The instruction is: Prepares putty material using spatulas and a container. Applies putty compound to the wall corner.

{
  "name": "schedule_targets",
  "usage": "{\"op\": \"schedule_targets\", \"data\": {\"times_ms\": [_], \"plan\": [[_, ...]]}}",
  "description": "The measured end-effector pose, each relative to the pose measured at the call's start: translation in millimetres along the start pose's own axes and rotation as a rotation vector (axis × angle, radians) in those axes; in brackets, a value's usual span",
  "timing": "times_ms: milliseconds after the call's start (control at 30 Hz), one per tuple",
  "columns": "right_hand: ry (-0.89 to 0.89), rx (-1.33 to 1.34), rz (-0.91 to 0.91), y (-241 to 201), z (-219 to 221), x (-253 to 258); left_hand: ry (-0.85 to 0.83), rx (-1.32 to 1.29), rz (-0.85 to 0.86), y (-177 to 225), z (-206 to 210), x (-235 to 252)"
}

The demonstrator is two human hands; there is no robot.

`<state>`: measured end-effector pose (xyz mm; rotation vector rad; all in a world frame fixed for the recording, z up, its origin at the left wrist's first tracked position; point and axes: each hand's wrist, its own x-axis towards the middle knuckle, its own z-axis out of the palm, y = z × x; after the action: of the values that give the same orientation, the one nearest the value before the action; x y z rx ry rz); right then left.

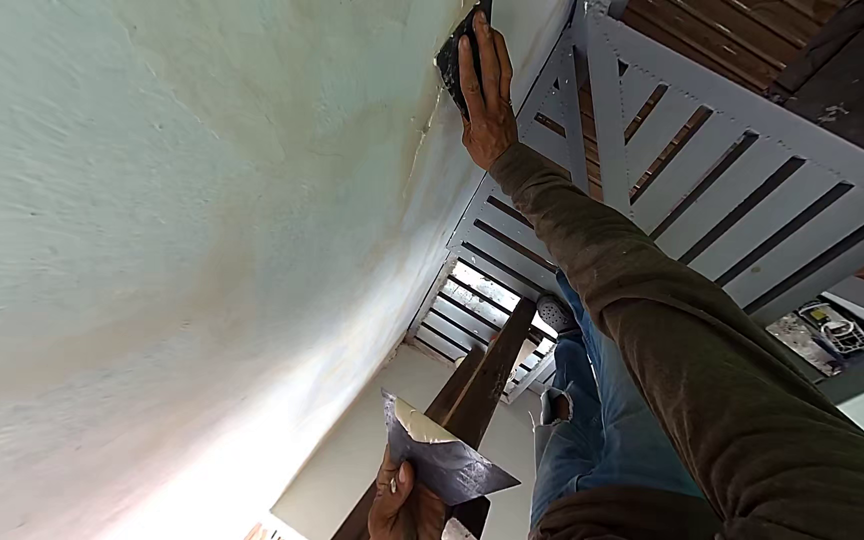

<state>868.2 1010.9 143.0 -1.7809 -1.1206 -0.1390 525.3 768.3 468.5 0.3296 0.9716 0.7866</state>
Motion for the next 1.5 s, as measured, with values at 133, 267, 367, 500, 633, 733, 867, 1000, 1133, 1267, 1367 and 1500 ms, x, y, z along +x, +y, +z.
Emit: {"op": "schedule_targets", "data": {"times_ms": [133,267,367,500,633,733,867,1000,1133,1267,1367,1500], "plan": [[-0.039,-0.007,0.029,-6,-2,-6,0.0,0.004,-0.005,0,0,1],[-0.235,0.024,0.052,-10,-20,-16,0.032,0.0,-0.01,-1,4,1],[-0.436,0.041,0.043,-6,-52,-33,0.032,0.015,-0.017,-2,6,2],[-0.352,0.323,0.337,-12,-94,-27,0.045,0.024,-0.028,-2,6,3],[-0.094,0.395,0.643,-5,-105,29,0.015,0.014,-0.04,-2,5,4],[-0.067,0.439,0.709,13,-102,67,0.001,0.004,-0.034,-2,6,5],[-0.119,0.532,0.698,23,-92,81,-0.037,-0.005,-0.053,-3,4,5],[-0.161,0.546,0.704,10,-93,73,-0.061,0.004,-0.056,-5,3,4],[-0.164,0.542,0.65,-15,-91,47,-0.071,0.011,-0.051,-7,6,3],[-0.123,0.623,0.587,-41,-84,23,-0.08,-0.006,-0.056,-7,6,4],[-0.102,0.662,0.559,-53,-76,6,-0.078,0.0,-0.058,-7,5,4],[-0.114,0.646,0.528,-67,-69,-15,-0.058,0.031,-0.052,-7,7,4]]}}
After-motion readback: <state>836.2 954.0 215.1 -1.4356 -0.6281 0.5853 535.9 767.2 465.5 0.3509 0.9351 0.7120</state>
